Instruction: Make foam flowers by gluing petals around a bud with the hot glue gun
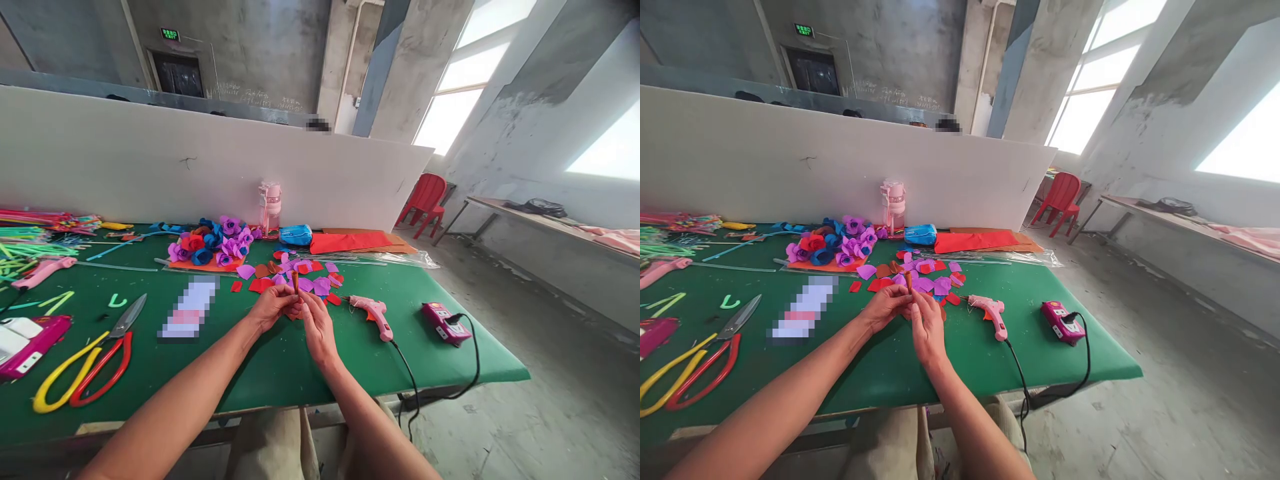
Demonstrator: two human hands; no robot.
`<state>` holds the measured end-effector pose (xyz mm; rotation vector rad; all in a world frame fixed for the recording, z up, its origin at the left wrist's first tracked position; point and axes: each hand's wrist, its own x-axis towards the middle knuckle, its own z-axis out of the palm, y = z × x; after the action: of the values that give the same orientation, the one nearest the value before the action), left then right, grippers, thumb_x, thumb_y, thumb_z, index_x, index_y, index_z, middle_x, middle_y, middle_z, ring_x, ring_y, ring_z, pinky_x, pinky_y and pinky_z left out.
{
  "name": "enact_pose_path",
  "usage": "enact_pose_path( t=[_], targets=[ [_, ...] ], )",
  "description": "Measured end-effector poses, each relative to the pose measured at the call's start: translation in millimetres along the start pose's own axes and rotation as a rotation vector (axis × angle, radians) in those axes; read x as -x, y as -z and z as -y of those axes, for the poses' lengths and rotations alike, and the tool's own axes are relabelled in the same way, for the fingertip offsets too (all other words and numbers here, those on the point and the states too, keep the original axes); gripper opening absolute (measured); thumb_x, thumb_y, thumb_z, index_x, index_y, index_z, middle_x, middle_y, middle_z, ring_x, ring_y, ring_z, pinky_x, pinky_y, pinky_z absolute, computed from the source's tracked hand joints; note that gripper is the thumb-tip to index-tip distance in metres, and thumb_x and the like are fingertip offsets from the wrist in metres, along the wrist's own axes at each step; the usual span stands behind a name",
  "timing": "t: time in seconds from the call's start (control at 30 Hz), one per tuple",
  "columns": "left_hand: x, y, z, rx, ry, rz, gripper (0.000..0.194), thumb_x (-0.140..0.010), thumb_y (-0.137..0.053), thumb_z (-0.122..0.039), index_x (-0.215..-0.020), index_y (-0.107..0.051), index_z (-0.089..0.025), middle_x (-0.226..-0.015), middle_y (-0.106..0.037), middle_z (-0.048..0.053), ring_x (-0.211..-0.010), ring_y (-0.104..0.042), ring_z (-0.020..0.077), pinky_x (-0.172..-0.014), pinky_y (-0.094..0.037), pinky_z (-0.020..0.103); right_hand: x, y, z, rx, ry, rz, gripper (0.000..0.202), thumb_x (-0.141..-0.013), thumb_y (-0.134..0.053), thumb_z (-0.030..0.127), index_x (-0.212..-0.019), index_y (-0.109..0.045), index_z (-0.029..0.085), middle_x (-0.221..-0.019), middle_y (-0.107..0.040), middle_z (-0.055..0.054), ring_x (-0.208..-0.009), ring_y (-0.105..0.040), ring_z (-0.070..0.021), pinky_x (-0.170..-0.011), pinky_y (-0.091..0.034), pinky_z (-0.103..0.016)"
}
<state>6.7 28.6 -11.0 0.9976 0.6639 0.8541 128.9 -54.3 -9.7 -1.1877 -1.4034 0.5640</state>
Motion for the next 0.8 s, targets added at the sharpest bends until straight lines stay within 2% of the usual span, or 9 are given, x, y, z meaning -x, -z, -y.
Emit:
enact_pose_path(
  t=[0.3, 0.67, 0.73, 0.8],
  targets=[
    [3, -4.8, -4, -0.009, -0.015, -0.034, 0.036, -0.056, -0.085, -0.036, -0.069, -0.060, -0.013, -0.059, -0.064, -0.001, -0.051, -0.061, 0.0109, -0.053, -0.052, 0.023, 2, -4, 1, 0.116, 0.036, -0.007, 0.039, -0.095, -0.039, 0.038, -0.126, -0.058, 0.025, -0.124, -0.058, -0.007, -0.115, -0.052, -0.0222, -0.098, -0.041, -0.037],
    [5, -10.1, -4, -0.023, -0.042, -0.120, 0.037, -0.051, -0.086, -0.034, -0.068, -0.061, -0.013, -0.060, -0.064, -0.001, -0.055, -0.063, 0.0109, -0.052, -0.049, 0.020, 3, -11, 7, 0.244, 0.066, -0.003, 0.041, -0.092, -0.043, 0.034, -0.131, -0.051, 0.024, -0.124, -0.055, -0.010, -0.114, -0.051, -0.0246, -0.098, -0.039, -0.042],
    [4, -8.7, -4, -0.012, -0.069, -0.166, 0.036, -0.051, -0.086, -0.033, -0.068, -0.061, -0.013, -0.060, -0.065, -0.001, -0.053, -0.063, 0.0111, -0.052, -0.050, 0.021, 5, -4, 13, 0.221, 0.075, -0.076, 0.040, -0.092, -0.043, 0.033, -0.130, -0.052, 0.023, -0.121, -0.057, -0.011, -0.110, -0.053, -0.0237, -0.094, -0.042, -0.041],
    [2, -5.4, -6, 0.019, -0.114, -0.259, 0.037, -0.051, -0.085, -0.033, -0.069, -0.060, -0.013, -0.060, -0.066, 0.000, -0.051, -0.062, 0.0110, -0.051, -0.051, 0.022, 10, 11, 18, 0.175, 0.070, -0.236, 0.035, -0.092, -0.045, 0.034, -0.123, -0.055, 0.021, -0.112, -0.061, -0.011, -0.099, -0.058, -0.0220, -0.088, -0.046, -0.038]
  ],
)
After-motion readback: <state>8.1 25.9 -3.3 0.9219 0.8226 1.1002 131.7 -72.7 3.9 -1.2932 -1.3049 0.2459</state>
